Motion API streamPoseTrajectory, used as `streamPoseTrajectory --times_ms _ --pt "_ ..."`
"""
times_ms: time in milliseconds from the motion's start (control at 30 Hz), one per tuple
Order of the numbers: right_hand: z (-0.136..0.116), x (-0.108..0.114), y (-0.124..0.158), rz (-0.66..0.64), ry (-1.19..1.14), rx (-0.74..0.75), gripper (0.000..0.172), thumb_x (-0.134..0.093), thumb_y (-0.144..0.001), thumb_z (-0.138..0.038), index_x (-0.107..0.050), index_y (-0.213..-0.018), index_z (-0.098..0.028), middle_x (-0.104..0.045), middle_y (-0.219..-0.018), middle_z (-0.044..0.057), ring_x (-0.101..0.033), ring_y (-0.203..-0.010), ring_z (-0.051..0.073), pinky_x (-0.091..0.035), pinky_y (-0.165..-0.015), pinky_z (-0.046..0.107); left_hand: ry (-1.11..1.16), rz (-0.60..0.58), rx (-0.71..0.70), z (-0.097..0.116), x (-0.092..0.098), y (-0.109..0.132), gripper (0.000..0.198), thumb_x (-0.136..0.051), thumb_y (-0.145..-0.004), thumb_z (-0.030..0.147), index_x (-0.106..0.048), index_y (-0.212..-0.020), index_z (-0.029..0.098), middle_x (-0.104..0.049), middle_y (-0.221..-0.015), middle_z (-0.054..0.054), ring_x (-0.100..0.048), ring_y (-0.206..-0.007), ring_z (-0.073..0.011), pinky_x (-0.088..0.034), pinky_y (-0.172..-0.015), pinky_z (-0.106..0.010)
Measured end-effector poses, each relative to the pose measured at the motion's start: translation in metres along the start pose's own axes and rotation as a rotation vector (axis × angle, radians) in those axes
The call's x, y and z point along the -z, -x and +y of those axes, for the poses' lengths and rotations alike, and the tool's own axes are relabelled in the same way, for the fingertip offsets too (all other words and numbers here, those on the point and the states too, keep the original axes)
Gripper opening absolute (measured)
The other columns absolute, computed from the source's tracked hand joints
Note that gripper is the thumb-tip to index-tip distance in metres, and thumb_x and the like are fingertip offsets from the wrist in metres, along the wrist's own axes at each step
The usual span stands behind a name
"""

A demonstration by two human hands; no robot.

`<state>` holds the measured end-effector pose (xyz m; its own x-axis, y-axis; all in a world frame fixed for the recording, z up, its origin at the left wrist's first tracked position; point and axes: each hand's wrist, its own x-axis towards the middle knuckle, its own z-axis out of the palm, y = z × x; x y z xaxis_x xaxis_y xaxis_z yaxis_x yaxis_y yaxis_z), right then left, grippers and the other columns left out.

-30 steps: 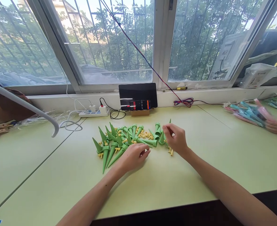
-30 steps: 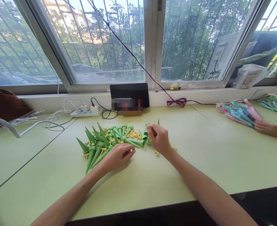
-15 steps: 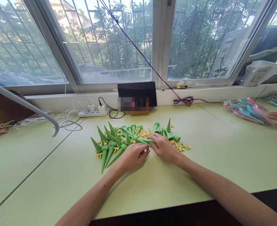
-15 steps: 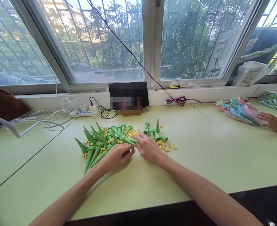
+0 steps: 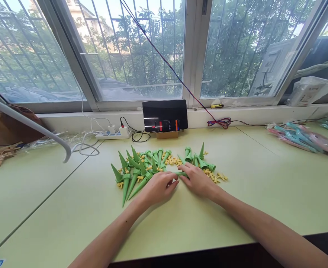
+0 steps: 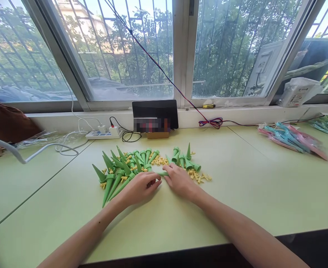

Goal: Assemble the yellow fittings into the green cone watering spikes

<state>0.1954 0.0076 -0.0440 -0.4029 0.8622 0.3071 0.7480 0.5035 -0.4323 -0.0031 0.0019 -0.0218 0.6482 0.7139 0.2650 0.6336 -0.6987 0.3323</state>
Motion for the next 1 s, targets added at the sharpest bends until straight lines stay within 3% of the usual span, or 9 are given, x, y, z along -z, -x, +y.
streamPoseTrajectory --times_ms 333,533,767,1000 --pt "-0.006 0.003 0.000 0.109 -0.108 -0.022 0.021 -0.051 -0.095 -0.020 -0.063 -0.112 -0.017 -0.067 -0.106 0.011 -0.064 -0.096 0.024 -0.048 -0.084 0.034 0.018 0.003 0.050 -0.001 0.000 0.001 0.018 -0.049 -0.095 0.025 -0.066 -0.095 0.020 -0.067 -0.094 -0.004 -0.061 -0.082 -0.0185 -0.044 -0.072 -0.028" --pt "-0.009 0.006 -0.002 0.160 -0.259 0.023 0.015 -0.052 -0.094 -0.021 -0.063 -0.103 -0.017 -0.069 -0.101 0.008 -0.064 -0.094 0.021 -0.047 -0.083 0.032 0.078 0.050 0.052 0.000 0.000 0.000 0.021 -0.049 -0.096 0.024 -0.063 -0.110 0.021 -0.064 -0.109 -0.007 -0.062 -0.093 -0.0203 -0.047 -0.079 -0.030" --pt "-0.009 0.008 -0.002 0.181 -0.366 0.047 0.016 -0.055 -0.092 -0.022 -0.065 -0.104 -0.017 -0.070 -0.096 0.006 -0.063 -0.082 0.018 -0.046 -0.070 0.026 0.165 0.102 0.059 0.002 0.001 -0.001 0.019 -0.046 -0.098 0.026 -0.061 -0.109 0.020 -0.062 -0.109 -0.005 -0.057 -0.065 -0.0119 -0.046 -0.071 -0.028" --pt "-0.013 0.010 0.000 0.105 -0.461 0.030 0.027 -0.059 -0.089 -0.020 -0.065 -0.116 -0.019 -0.071 -0.099 0.005 -0.065 -0.075 0.017 -0.049 -0.066 0.026 0.204 0.166 0.050 0.001 0.001 -0.001 0.020 -0.046 -0.100 0.032 -0.060 -0.106 0.019 -0.063 -0.107 -0.004 -0.054 -0.061 -0.0099 -0.044 -0.067 -0.026"
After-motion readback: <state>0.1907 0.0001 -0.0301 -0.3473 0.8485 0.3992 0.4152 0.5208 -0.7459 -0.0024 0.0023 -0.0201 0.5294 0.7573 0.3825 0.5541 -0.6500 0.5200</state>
